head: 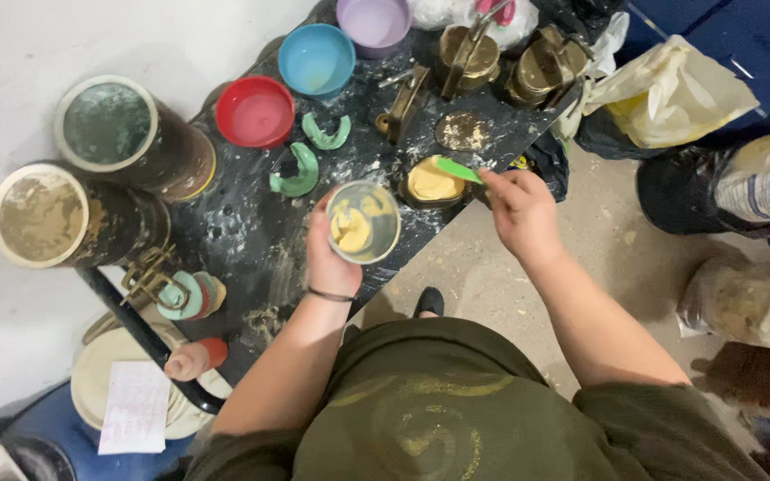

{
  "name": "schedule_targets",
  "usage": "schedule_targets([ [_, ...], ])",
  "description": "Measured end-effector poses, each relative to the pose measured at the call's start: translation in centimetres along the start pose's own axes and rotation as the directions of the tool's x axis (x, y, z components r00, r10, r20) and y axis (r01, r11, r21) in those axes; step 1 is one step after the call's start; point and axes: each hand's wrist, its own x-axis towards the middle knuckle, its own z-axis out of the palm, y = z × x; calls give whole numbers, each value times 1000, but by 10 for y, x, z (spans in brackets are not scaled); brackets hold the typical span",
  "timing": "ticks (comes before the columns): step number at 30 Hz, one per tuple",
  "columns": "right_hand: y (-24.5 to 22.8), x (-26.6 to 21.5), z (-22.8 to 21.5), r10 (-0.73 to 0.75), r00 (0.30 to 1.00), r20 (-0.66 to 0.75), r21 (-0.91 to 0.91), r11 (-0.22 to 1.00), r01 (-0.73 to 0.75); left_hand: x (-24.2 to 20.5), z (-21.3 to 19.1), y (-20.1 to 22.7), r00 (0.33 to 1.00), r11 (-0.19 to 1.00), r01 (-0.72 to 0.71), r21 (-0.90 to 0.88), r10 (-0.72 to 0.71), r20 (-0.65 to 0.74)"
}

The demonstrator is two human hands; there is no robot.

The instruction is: The person scoops a yellow paste from a container using a green spatula and fills several small metal molds on a cluttered workbench. They repeatedly transfer the paste, smooth it into the molds, and move the filled molds to a nearby blue surface.

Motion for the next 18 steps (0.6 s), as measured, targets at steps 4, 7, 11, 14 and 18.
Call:
schedule_targets([
  [4, -79, 22, -16, 30, 993, 115, 75, 996, -39, 20, 9, -17, 998, 999, -39, -27, 41, 52],
  [7, -129, 34, -26, 40, 963, 266, -59, 998, -26, 22, 25, -24, 987, 995, -101, 7, 99, 127],
  [11, -155, 26, -25, 218, 904, 367, -89, 976, -199, 28, 40, -30, 935, 934, -351, 65, 347, 72],
  [14, -166, 27, -31, 385, 820, 424, 57, 892, -448, 38, 31, -36, 888, 873, -459, 164, 459, 42],
  [18, -140, 6, -14, 531, 665, 525, 371, 561, -740, 45, 24, -45, 915, 914, -398, 78, 401, -37],
])
